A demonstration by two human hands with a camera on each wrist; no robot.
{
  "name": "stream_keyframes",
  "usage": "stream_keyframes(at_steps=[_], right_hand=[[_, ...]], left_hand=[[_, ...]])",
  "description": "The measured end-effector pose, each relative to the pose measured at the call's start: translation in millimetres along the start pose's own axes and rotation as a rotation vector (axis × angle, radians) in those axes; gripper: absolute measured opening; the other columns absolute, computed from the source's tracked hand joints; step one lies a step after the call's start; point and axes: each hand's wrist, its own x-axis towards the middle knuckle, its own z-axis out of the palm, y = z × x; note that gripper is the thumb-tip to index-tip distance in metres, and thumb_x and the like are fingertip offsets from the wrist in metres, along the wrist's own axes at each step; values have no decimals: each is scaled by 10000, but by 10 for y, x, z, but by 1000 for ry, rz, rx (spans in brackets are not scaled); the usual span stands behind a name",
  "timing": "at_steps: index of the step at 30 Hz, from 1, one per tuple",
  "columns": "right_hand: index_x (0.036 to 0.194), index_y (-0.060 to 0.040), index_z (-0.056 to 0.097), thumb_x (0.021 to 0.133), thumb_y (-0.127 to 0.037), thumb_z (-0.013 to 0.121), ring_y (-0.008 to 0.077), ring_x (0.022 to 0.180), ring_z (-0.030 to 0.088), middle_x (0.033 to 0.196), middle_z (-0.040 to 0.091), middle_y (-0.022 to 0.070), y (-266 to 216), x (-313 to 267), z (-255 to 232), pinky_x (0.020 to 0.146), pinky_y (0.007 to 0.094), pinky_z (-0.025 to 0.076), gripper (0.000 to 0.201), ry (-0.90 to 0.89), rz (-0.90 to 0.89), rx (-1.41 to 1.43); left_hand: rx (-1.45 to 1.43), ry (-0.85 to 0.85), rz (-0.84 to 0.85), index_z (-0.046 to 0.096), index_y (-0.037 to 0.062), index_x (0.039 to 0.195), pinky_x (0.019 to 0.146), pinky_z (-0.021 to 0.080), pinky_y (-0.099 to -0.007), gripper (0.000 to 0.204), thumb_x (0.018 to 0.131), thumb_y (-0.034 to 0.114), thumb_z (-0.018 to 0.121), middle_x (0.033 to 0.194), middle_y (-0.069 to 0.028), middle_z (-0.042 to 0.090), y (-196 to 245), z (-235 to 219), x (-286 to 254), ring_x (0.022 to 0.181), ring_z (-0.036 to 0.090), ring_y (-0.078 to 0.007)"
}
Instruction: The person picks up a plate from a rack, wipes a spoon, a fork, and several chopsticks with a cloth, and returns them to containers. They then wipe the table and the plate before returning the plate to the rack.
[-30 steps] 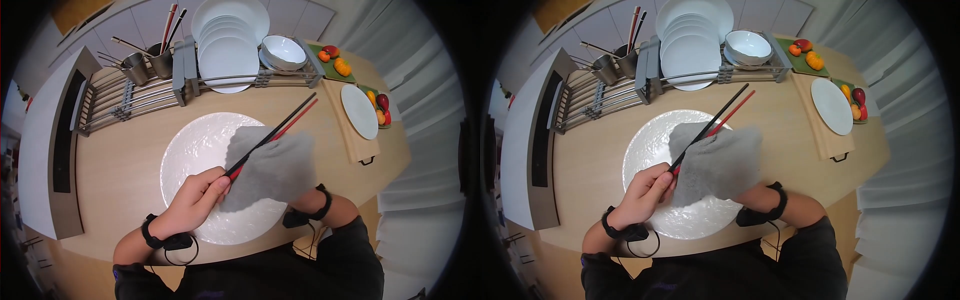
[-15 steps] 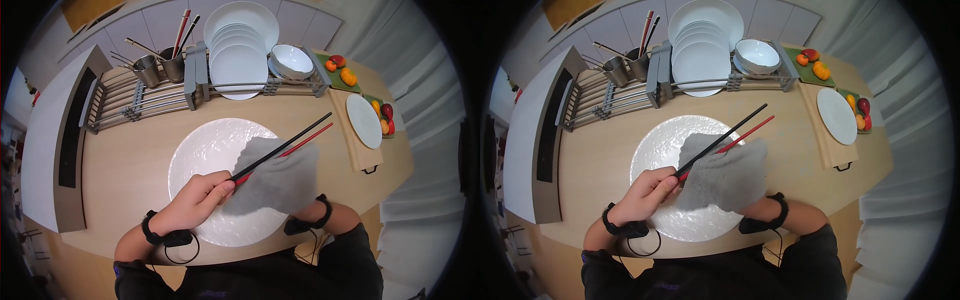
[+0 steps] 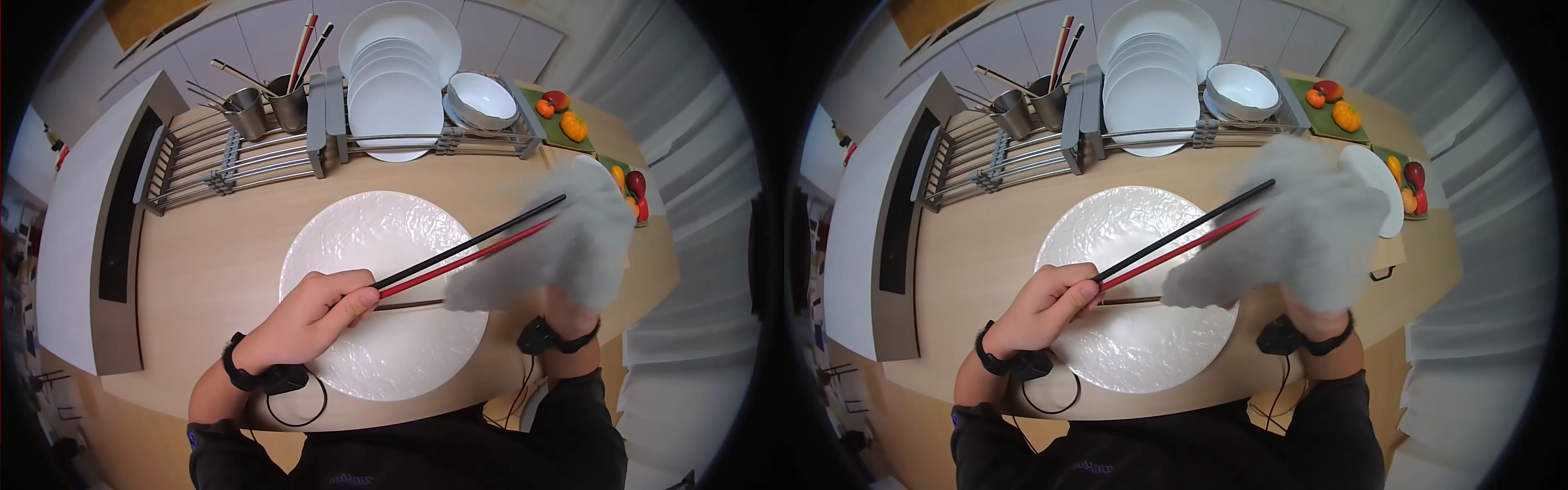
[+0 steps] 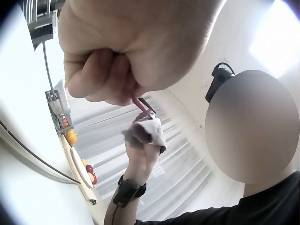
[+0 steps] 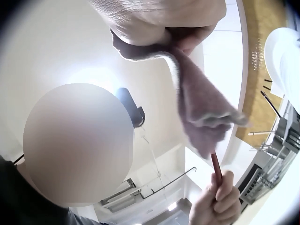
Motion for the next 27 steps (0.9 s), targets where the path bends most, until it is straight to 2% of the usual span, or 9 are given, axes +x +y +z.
stream_keyframes(at_steps=[2, 7, 10, 17, 21, 22, 24, 26, 27], right_hand=[[1356, -48, 555, 989, -166, 643, 211, 1190, 599, 1332, 622, 61, -38, -11, 33, 1019, 337, 499, 396, 29, 45, 430], [1511, -57, 408, 1080, -244, 498, 237, 1263, 574, 1409, 567, 95, 311, 49, -218, 1080, 340, 478, 478, -235, 91, 208], [1450, -21, 476, 1080, -245, 476, 254, 1229, 617, 1357, 609, 127, 75, 268, 275, 1049, 380, 518, 433, -658, 178, -239], [1306, 11, 565, 1068, -346, 502, 278, 1097, 680, 1216, 677, 172, 124, 54, 405, 979, 425, 565, 434, -576, 626, 291], [1165, -46, 677, 984, -173, 640, 207, 1023, 689, 1145, 711, 80, 132, 89, 266, 906, 361, 562, 224, -468, 249, -236], [1146, -60, 684, 971, -155, 655, 199, 1000, 690, 1119, 714, 67, 233, 86, 84, 887, 356, 562, 202, -338, 284, -66], [1168, -70, 669, 957, -137, 672, 187, 1011, 679, 1135, 703, 58, 213, 115, 20, 890, 351, 554, 221, -310, 163, -255], [1249, -63, 625, 958, -135, 677, 177, 1080, 655, 1218, 675, 66, -89, 200, 207, 932, 350, 537, 305, -500, -164, -962], [1283, -58, 605, 959, -137, 679, 176, 1108, 646, 1252, 662, 70, -92, 193, 221, 950, 349, 531, 342, -564, -153, -1002]], left_hand=[[-76, -2, -42, 528, 31, 807, 578, 362, -282, 389, 1105, 276, 474, 644, 2, 460, -4, -19, -12, 610, 411, -99], [-403, -178, -143, 499, 54, 785, 576, 326, -250, 423, 1120, 306, 441, 685, 51, 415, 47, 99, 13, 633, 348, -63], [-530, -276, -159, 479, 72, 770, 568, 309, -236, 460, 1127, 356, 425, 691, 53, 398, 13, 185, -4, 626, 338, -57], [-706, -335, -290, 464, 90, 743, 532, 275, -239, 516, 1122, 435, 402, 660, 52, 399, -27, 239, -95, 586, 317, -68], [-585, -295, -224, 475, 91, 744, 533, 276, -239, 522, 1119, 447, 402, 640, 49, 411, -18, 230, -67, 572, 328, -68], [-570, -287, -223, 472, 92, 746, 525, 276, -234, 517, 1121, 440, 403, 648, 53, 399, -21, 227, -77, 571, 318, -61], [-539, -273, -219, 466, 95, 748, 509, 277, -225, 506, 1125, 427, 404, 664, 61, 373, -25, 220, -97, 568, 298, -45], [-587, -272, -239, 463, 94, 743, 509, 280, -223, 506, 1126, 421, 404, 663, 61, 375, -13, 220, -92, 568, 303, -43], [-611, -272, -252, 461, 94, 741, 510, 282, -222, 507, 1126, 418, 405, 662, 61, 376, -7, 222, -95, 568, 306, -43]])
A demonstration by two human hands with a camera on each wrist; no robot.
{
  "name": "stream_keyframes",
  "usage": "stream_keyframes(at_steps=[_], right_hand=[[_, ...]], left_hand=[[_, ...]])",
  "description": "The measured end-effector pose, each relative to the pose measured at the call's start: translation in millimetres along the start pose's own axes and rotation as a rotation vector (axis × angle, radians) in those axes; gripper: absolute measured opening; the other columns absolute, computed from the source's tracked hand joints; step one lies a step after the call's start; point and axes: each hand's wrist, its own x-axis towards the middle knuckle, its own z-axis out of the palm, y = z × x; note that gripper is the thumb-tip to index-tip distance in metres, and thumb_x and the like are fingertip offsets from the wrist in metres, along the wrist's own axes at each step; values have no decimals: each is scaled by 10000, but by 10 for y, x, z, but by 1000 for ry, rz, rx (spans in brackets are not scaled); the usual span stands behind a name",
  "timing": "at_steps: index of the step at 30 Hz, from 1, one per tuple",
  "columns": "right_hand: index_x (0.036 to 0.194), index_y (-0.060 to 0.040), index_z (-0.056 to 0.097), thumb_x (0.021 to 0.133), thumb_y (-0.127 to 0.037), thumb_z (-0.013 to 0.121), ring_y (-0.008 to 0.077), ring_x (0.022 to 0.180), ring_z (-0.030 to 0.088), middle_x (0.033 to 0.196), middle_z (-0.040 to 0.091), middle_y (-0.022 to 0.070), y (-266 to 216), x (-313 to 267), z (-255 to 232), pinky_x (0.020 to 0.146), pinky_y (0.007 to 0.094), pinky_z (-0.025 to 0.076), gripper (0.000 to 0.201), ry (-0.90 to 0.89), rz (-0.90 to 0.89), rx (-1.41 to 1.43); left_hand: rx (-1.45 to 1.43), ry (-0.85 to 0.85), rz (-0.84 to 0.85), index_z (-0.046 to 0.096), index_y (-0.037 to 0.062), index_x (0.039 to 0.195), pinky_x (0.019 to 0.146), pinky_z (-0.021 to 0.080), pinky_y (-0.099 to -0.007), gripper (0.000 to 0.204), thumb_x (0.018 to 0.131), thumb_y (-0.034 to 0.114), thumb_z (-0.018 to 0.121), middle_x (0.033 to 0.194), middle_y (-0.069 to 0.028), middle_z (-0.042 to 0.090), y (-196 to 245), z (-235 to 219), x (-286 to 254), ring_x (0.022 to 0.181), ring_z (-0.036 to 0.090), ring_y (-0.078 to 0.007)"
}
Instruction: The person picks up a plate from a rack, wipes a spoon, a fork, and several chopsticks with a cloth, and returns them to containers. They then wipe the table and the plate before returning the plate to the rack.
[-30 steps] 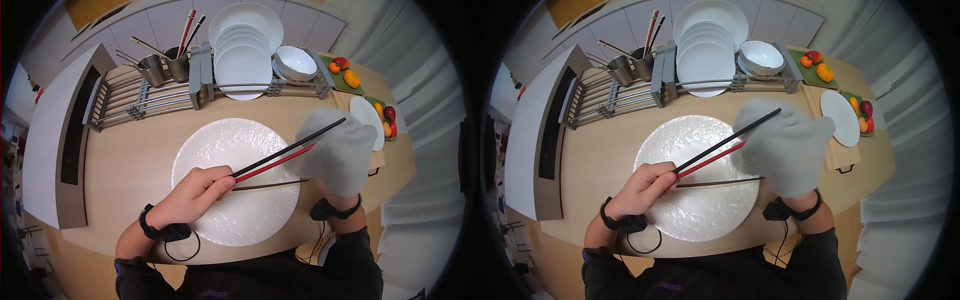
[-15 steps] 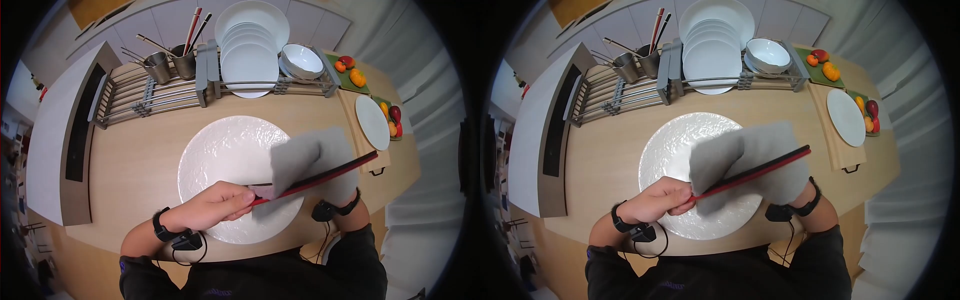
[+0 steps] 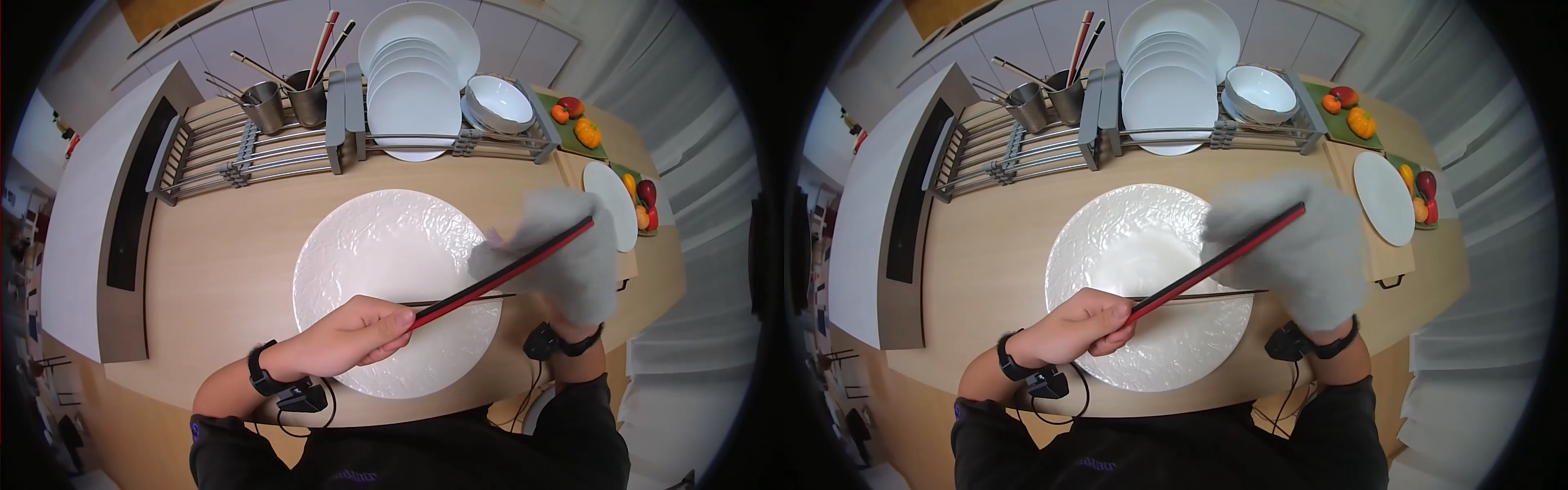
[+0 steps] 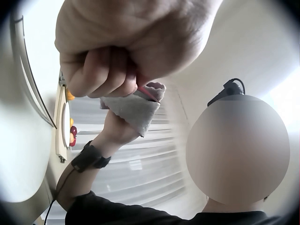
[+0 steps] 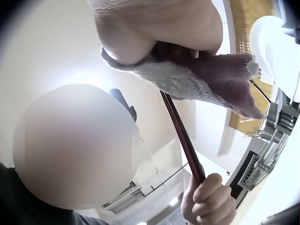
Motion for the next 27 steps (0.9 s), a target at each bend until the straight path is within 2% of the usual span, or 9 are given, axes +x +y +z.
stream_keyframes(at_steps=[1, 5, 7, 10, 15, 18, 23, 26, 27], right_hand=[[1317, -52, 585, 961, -139, 681, 174, 1137, 637, 1287, 649, 74, -15, 2, 5, 968, 348, 526, 379, -64, -14, -35], [1286, -29, 588, 990, -203, 661, 182, 1064, 652, 1242, 656, 88, 150, -119, 380, 929, 351, 553, 350, -122, 119, 679], [1263, -10, 612, 996, -254, 654, 213, 1000, 679, 1148, 690, 115, 127, -144, 432, 916, 374, 562, 364, -53, 398, 1097], [1238, -5, 628, 1016, -267, 616, 222, 979, 684, 1149, 697, 136, 265, -105, 456, 897, 377, 566, 344, -304, 405, 1038], [1116, -20, 679, 1013, -304, 611, 243, 924, 700, 1055, 714, 121, 250, 169, 433, 797, 376, 579, 309, -133, -85, 799], [1237, -52, 626, 997, -349, 624, 266, 1028, 679, 1168, 684, 121, 149, -9, 348, 909, 396, 563, 382, 103, 147, 1020], [1430, -82, 484, 994, -337, 631, 270, 1166, 638, 1319, 612, 123, 370, -197, 158, 1001, 424, 544, 527, 322, 250, 1301], [1384, -59, 519, 1003, -279, 634, 241, 1098, 669, 1244, 659, 120, 382, 42, 20, 954, 392, 557, 454, 118, -69, 585], [1359, -52, 539, 1001, -266, 640, 230, 1071, 678, 1214, 675, 118, 314, 84, 72, 931, 378, 561, 429, 99, -70, 570]], left_hand=[[7, 4, -3, 462, 95, 739, 509, 283, -221, 509, 1127, 417, 400, 657, 60, 376, -4, 8, 10, 566, 306, -43], [-9, 58, -36, 460, 98, 733, 509, 287, -219, 515, 1131, 416, 383, 634, 60, 371, -54, 4, 54, 561, 306, -44], [1, 102, -36, 456, 99, 731, 511, 289, -223, 518, 1134, 414, 374, 624, 60, 368, -68, 20, 43, 560, 305, -45], [79, 137, 12, 451, 97, 728, 513, 291, -233, 520, 1137, 407, 363, 620, 65, 367, -26, 75, 26, 561, 302, -44], [184, 193, 159, 477, 64, 748, 513, 316, -290, 491, 1133, 360, 399, 587, 14, 395, -47, 67, 56, 531, 326, -91], [581, 354, 208, 508, 30, 790, 516, 345, -344, 434, 1118, 307, 445, 564, -83, 419, -14, 104, 44, 497, 379, -184], [636, 341, 204, 531, 13, 830, 523, 364, -372, 384, 1108, 270, 463, 574, -147, 436, 63, 80, -31, 491, 425, -266], [630, 352, 213, 535, 14, 833, 525, 368, -369, 381, 1108, 267, 462, 576, -148, 447, 55, 86, -19, 493, 441, -269], [623, 358, 212, 537, 14, 835, 526, 370, -368, 379, 1107, 266, 463, 577, -149, 450, 55, 88, -14, 495, 446, -270]])
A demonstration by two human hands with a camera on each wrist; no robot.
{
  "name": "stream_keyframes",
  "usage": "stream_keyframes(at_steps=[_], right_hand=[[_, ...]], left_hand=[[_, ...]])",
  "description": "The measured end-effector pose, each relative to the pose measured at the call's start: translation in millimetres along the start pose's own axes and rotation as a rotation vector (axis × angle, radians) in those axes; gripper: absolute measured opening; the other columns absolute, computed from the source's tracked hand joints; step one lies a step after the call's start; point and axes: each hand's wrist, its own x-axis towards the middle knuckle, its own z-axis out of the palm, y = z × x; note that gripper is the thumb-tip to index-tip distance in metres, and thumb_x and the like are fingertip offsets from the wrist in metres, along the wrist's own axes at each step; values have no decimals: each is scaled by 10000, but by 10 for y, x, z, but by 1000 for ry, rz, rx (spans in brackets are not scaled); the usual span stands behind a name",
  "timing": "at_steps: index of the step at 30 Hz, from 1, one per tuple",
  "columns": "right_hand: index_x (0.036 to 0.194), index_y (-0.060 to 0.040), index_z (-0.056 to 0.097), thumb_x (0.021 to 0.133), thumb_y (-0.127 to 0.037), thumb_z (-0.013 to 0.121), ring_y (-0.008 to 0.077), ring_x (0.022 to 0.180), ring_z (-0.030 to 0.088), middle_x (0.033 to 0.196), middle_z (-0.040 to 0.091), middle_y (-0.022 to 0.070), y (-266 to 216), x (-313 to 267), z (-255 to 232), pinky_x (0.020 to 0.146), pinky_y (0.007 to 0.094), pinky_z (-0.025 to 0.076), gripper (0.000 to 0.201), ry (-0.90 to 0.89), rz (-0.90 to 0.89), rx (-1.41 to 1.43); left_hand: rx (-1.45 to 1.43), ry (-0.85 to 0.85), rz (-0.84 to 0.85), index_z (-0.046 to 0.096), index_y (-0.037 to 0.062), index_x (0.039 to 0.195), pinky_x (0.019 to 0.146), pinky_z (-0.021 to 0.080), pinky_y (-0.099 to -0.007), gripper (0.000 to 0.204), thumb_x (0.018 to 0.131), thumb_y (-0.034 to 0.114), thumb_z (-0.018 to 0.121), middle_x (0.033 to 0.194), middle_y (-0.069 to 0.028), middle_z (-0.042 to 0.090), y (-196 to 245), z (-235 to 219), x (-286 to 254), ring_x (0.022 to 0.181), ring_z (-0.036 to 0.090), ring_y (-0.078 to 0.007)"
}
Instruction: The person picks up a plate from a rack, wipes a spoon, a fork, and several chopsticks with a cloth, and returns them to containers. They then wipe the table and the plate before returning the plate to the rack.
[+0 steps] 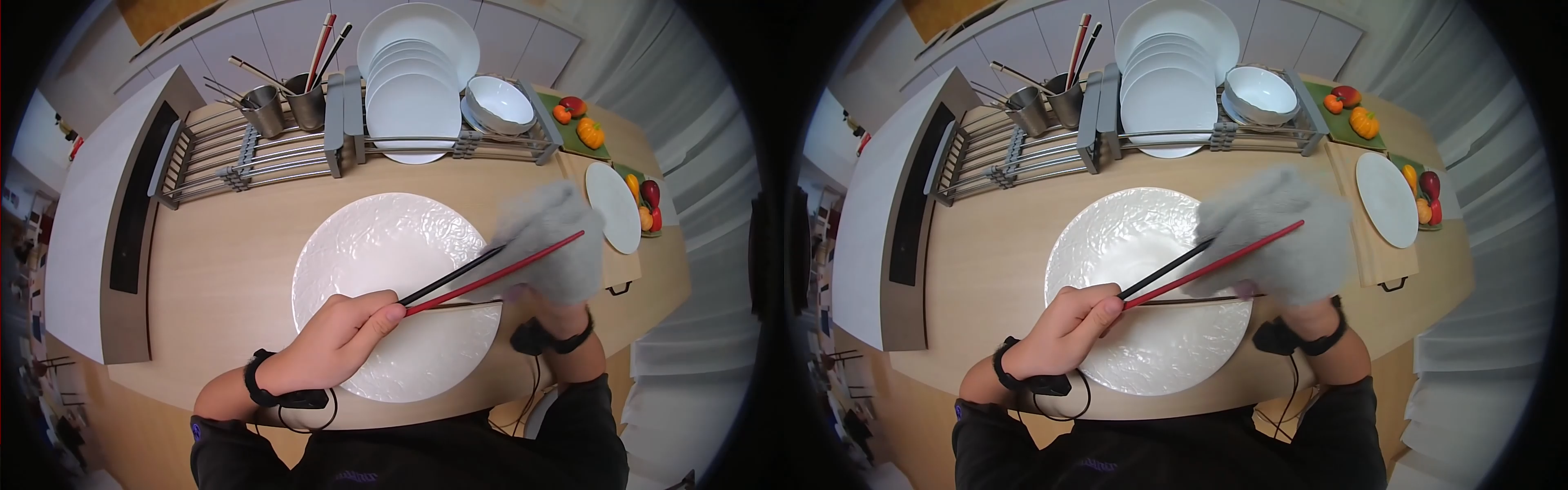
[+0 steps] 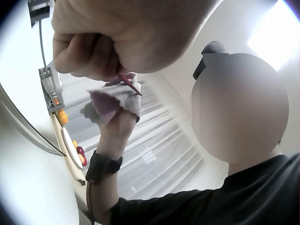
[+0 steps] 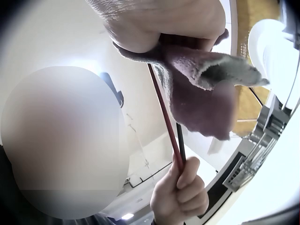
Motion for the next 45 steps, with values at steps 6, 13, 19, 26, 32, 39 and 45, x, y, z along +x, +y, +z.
stream_keyframes(at_steps=[6, 13, 19, 26, 32, 39, 45], right_hand=[[1287, -33, 598, 978, -248, 667, 202, 1029, 693, 1165, 701, 123, 66, -47, 288, 880, 353, 569, 382, 70, 141, 287], [1343, -54, 568, 956, -141, 676, 227, 1144, 638, 1250, 643, 102, -143, -58, -54, 963, 359, 542, 411, 631, 198, 1145], [1311, -47, 601, 938, -120, 693, 216, 1125, 644, 1243, 655, 94, 166, -157, 99, 944, 352, 538, 391, 93, 54, -269], [1356, -37, 577, 971, -191, 686, 226, 1061, 670, 1181, 702, 91, -49, -127, 301, 937, 360, 539, 429, -270, 166, 197], [1437, 14, 457, 1045, -358, 558, 283, 1143, 648, 1333, 603, 196, -57, -166, 177, 976, 404, 541, 550, 57, 259, 580], [1454, -13, 452, 1033, -295, 587, 274, 1303, 559, 1446, 531, 151, 63, -123, -45, 1114, 431, 464, 524, 625, 142, 922], [1432, -27, 489, 1034, -257, 578, 257, 1266, 580, 1383, 584, 122, 351, -286, -70, 1114, 433, 457, 468, 346, 139, 807]], left_hand=[[24, 39, -8, 540, 13, 843, 526, 385, -374, 354, 1099, 250, 480, 585, -159, 468, -42, 58, -16, 497, 474, -302], [174, 84, 92, 541, 17, 845, 498, 387, -397, 305, 1081, 208, 508, 565, -166, 456, 83, -13, -28, 489, 494, -364], [166, 141, 134, 530, 13, 851, 510, 405, -397, 278, 1070, 184, 523, 591, -170, 478, 87, 17, -65, 510, 513, -369], [67, 7, 139, 529, 13, 864, 513, 396, -414, 291, 1082, 204, 506, 594, -173, 469, -10, 141, -19, 514, 504, -374], [105, 6, 76, 535, 16, 852, 510, 392, -413, 329, 1092, 236, 490, 578, -174, 455, -12, 74, -1, 505, 503, -370], [225, 127, 100, 527, 8, 815, 525, 407, -382, 353, 1083, 236, 511, 600, -177, 462, -8, -96, -4, 521, 504, -354], [83, 309, 44, 583, -10, 857, 534, 396, -335, 271, 1043, 186, 600, 630, -145, 491, -11, -106, 20, 528, 451, -262]])
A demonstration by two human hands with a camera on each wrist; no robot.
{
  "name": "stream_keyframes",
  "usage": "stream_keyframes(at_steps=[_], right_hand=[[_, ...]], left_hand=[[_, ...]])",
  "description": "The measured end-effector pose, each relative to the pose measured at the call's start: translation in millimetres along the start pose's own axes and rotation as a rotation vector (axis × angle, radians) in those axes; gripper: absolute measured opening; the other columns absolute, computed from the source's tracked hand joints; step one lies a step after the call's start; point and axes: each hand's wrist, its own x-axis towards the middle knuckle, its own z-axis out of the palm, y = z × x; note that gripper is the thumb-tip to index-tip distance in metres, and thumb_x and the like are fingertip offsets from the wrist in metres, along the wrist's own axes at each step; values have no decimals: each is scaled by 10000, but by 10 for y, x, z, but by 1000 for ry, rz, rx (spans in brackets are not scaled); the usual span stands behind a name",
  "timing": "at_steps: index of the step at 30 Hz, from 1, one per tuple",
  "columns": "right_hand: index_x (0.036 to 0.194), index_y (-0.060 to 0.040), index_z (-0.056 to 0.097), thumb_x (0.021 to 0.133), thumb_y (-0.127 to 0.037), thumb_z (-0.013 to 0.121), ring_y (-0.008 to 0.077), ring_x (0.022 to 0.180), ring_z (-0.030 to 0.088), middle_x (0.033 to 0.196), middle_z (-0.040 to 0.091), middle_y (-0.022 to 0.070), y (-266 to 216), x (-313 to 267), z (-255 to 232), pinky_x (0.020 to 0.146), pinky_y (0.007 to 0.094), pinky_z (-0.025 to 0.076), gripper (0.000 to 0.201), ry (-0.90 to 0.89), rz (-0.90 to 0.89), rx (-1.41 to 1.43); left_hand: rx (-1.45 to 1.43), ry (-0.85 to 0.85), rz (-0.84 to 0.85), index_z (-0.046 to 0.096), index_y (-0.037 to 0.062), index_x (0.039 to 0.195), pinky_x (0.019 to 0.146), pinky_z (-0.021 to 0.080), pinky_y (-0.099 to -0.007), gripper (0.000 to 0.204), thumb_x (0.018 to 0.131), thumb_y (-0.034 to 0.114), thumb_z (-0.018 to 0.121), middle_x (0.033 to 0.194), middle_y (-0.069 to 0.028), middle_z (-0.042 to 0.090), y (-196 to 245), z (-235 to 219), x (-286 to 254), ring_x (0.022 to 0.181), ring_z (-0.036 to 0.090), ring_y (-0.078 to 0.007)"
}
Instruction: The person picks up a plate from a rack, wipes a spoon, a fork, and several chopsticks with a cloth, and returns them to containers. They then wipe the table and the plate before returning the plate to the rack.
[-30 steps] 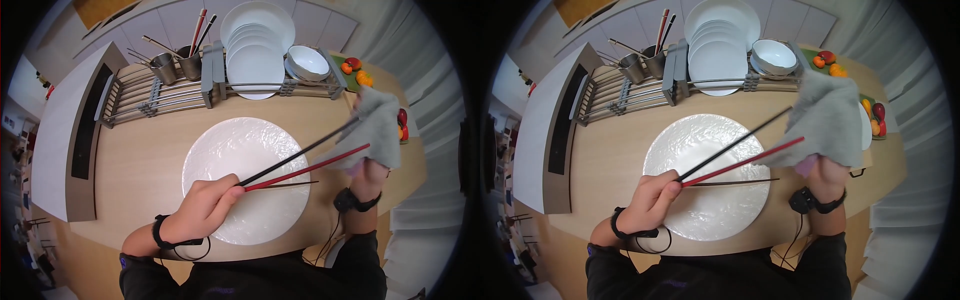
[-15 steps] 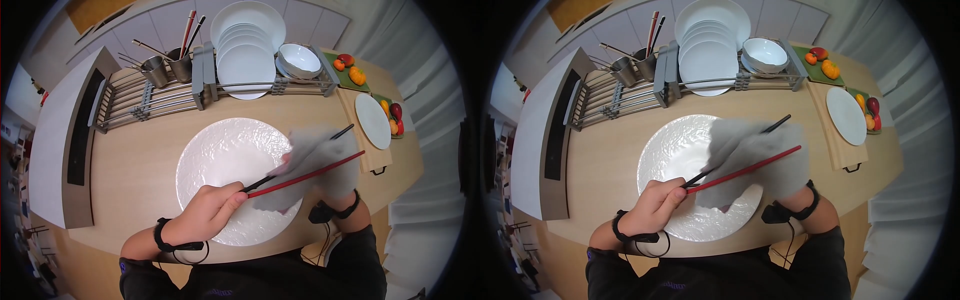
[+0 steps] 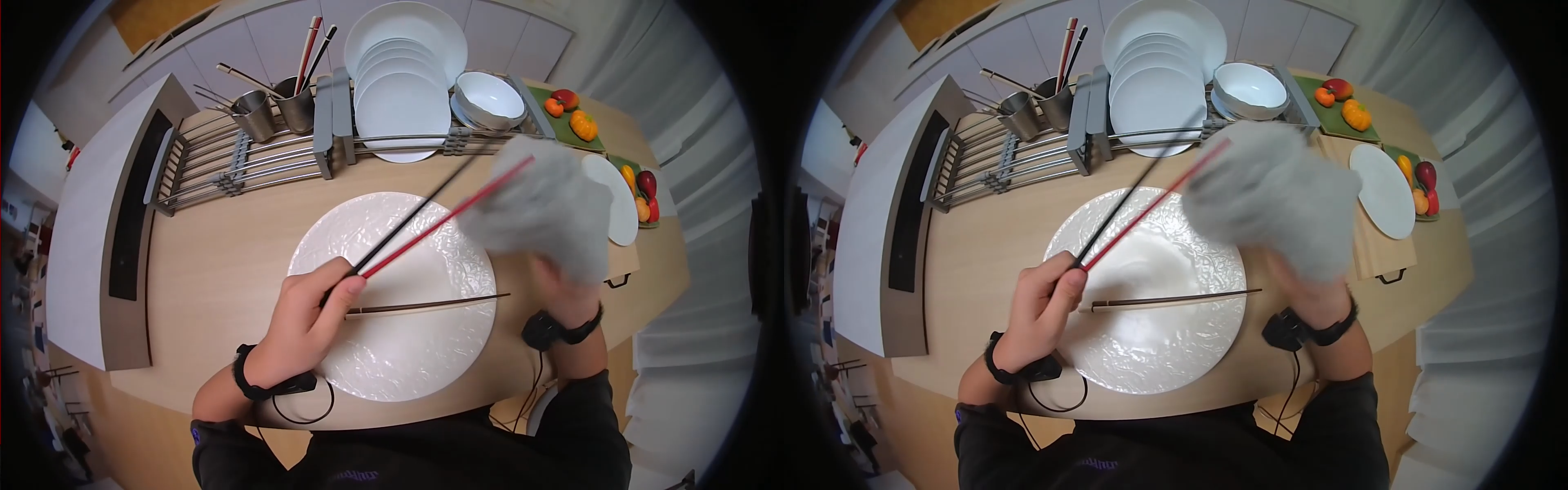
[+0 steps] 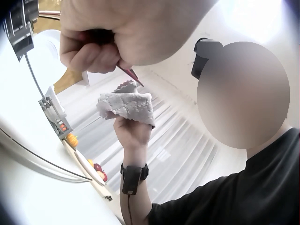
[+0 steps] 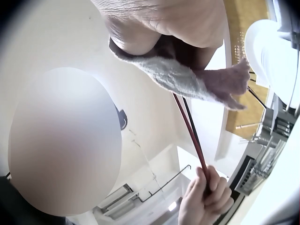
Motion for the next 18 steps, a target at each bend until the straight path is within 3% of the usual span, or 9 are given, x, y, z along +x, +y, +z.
stream_keyframes(at_steps=[5, 7, 10, 12, 14, 18], right_hand=[[1288, -4, 604, 970, -205, 693, 228, 1065, 679, 1207, 685, 74, 224, -106, 633, 973, 381, 544, 386, -237, 94, -720], [1282, -5, 608, 956, -170, 708, 221, 1082, 673, 1218, 684, 75, 221, -72, 581, 969, 362, 543, 379, -320, 134, -764], [1315, -15, 594, 950, -132, 707, 220, 1126, 658, 1268, 667, 78, 157, -20, 431, 973, 357, 542, 399, -432, 166, -724], [1341, -28, 578, 956, -171, 701, 222, 1158, 648, 1299, 654, 94, 161, -48, 337, 986, 372, 538, 429, -291, 196, -452], [1356, -45, 562, 967, -272, 698, 222, 1187, 642, 1316, 646, 124, 192, -144, 305, 1008, 398, 531, 470, 61, 241, 28], [1482, -40, 439, 1030, -182, 578, 257, 1269, 584, 1409, 575, 98, -13, -64, 369, 1078, 417, 480, 494, -175, 105, -138]], left_hand=[[71, -99, 118, 618, -6, 859, 516, 383, -343, 233, 1009, 169, 652, 620, -145, 495, -31, 95, 11, 513, 453, -262], [84, -92, 131, 623, -2, 850, 505, 378, -351, 238, 1010, 173, 649, 604, -148, 486, -38, 103, 7, 495, 454, -271], [113, -94, 119, 613, -3, 842, 504, 382, -359, 248, 1015, 173, 640, 600, -155, 485, 26, 61, 19, 490, 457, -293], [147, -105, 100, 598, -3, 828, 503, 384, -366, 263, 1019, 174, 632, 597, -157, 483, 37, 2, 22, 490, 460, -312], [161, -101, 91, 582, -3, 813, 503, 386, -373, 277, 1021, 174, 627, 594, -160, 480, 47, -39, 27, 493, 462, -327], [189, -73, 104, 560, -1, 797, 500, 381, -380, 292, 1022, 173, 623, 590, -162, 471, 88, -82, 33, 495, 461, -337]])
